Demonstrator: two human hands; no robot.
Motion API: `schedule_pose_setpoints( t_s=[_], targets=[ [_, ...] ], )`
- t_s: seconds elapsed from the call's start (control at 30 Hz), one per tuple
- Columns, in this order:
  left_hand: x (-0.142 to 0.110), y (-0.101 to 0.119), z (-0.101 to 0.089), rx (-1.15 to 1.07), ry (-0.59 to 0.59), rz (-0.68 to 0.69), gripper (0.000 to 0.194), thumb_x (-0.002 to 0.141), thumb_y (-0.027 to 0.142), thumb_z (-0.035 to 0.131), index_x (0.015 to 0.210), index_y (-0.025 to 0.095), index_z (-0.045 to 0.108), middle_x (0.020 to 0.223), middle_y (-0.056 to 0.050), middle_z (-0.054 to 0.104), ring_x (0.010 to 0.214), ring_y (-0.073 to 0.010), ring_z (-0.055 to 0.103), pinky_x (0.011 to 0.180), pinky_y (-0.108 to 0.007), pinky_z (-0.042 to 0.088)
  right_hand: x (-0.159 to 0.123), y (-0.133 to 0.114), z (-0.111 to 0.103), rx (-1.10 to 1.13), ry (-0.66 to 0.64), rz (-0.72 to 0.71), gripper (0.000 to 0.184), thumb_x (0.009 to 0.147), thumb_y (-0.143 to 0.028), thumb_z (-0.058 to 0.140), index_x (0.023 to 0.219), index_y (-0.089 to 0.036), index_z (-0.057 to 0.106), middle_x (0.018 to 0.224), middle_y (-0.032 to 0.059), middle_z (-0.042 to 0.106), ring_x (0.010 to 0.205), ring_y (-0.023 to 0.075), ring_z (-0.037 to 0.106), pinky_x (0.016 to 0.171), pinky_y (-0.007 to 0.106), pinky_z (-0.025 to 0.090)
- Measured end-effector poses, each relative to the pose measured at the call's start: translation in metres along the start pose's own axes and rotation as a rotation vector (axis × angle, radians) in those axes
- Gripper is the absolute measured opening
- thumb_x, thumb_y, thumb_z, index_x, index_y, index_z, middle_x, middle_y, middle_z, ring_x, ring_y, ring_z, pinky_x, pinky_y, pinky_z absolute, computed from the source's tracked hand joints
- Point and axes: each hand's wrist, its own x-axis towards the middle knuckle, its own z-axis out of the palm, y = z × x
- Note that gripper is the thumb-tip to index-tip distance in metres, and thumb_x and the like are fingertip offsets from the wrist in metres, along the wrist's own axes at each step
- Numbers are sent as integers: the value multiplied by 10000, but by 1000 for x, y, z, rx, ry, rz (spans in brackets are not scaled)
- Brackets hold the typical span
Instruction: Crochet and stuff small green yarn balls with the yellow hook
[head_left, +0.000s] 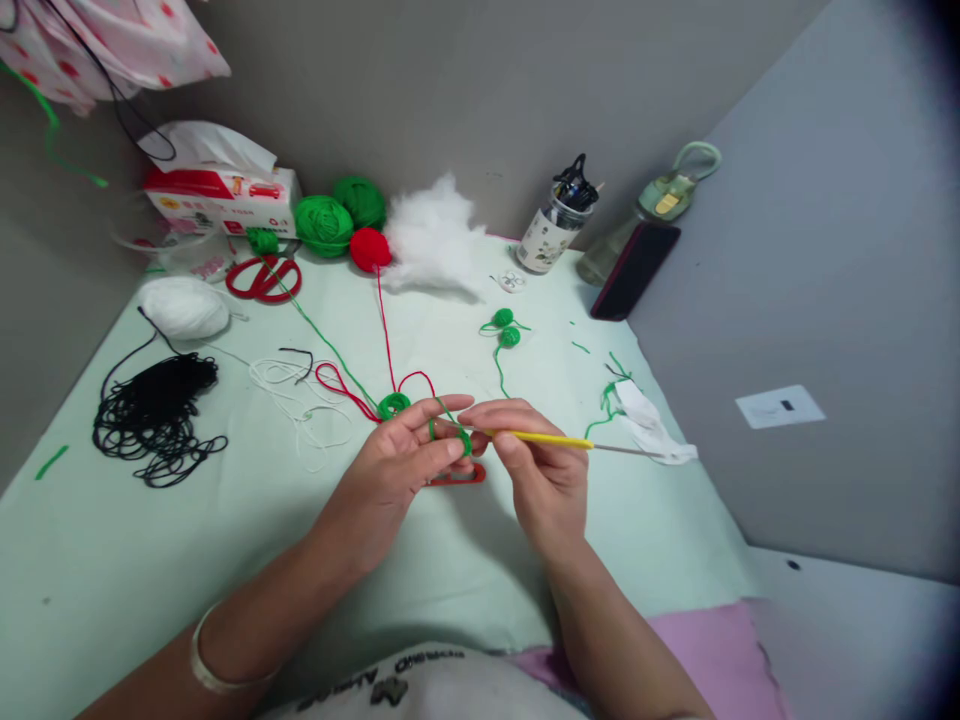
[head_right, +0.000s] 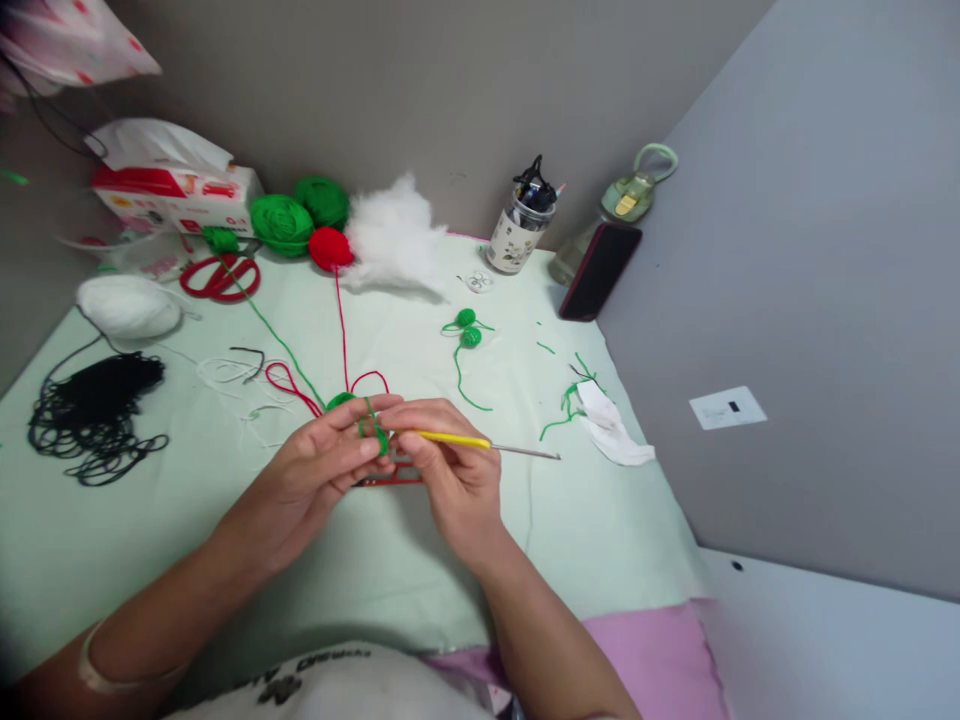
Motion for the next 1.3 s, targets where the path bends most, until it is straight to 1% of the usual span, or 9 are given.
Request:
schedule_pose_setpoints(
  t_s=[0.2,0.37,0.5,0.63,0.8,0.93,1.17,1.23,1.3],
  targets=[
    [-2,2,-1,22,26,0,318,818,245,792,1131,212,749,861,6,675,798,-154,677,838,-317,556,-2,-1,-4,142,16,126,204,1056,-315,517,997,-216,686,916,49,767,703,157,715,660,324,620],
    [-3,-1,-2,79,142,129,308,827,201,783,1131,240,755,811,48,615,750,-89,609,755,-203,502,-9,-3,-2,-355,-60,-259,252,1033,-154,494,1185,-251,671,1022,69,761,852,188,741,735,342,639],
    [-2,-3,-2,-48,66,6,387,813,222,803,1193,224,728,810,29,651,744,-118,638,777,-257,531,-13,-3,0,-752,-140,-461,356,977,-123,597,1257,-325,685,1097,54,750,953,188,735,704,277,632],
    [0,-2,-5,-147,-24,-88,339,836,227,794,1171,193,749,871,-22,717,769,-137,672,813,-286,553,-11,-4,0,-495,-3,-305,267,992,-140,576,1157,-280,732,1029,65,743,900,198,728,721,334,631],
    [-2,-1,-6,-64,18,3,287,828,205,793,1114,221,774,819,17,689,733,-114,665,762,-250,548,-4,-2,3,-49,90,-55,197,1023,-215,552,1010,-237,747,924,54,735,722,165,681,628,331,599],
    [-2,-2,-1,13,29,35,311,806,220,811,1114,220,771,887,0,714,820,-141,682,804,-268,550,-4,0,6,-135,5,-116,208,993,-160,599,1075,-258,764,987,60,776,927,214,725,760,376,623],
    [0,-5,0,-113,14,-25,397,834,233,798,1225,224,734,884,-1,717,784,-126,669,813,-272,552,-14,2,6,-500,-45,-338,413,950,-40,602,1271,-271,721,1142,100,720,986,195,712,747,317,622],
    [2,-4,-3,-156,-18,-68,342,845,229,788,1186,211,758,906,-5,713,750,-103,645,777,-240,551,-13,2,5,-458,-9,-345,398,952,-30,589,1242,-258,734,1096,95,737,965,198,711,763,331,614],
    [3,-2,-6,-178,3,-63,271,839,206,787,1109,184,788,859,3,686,706,-81,619,728,-201,544,-9,0,3,-276,90,-224,308,975,-72,581,1136,-258,766,984,63,747,854,179,703,727,328,600]
  ],
)
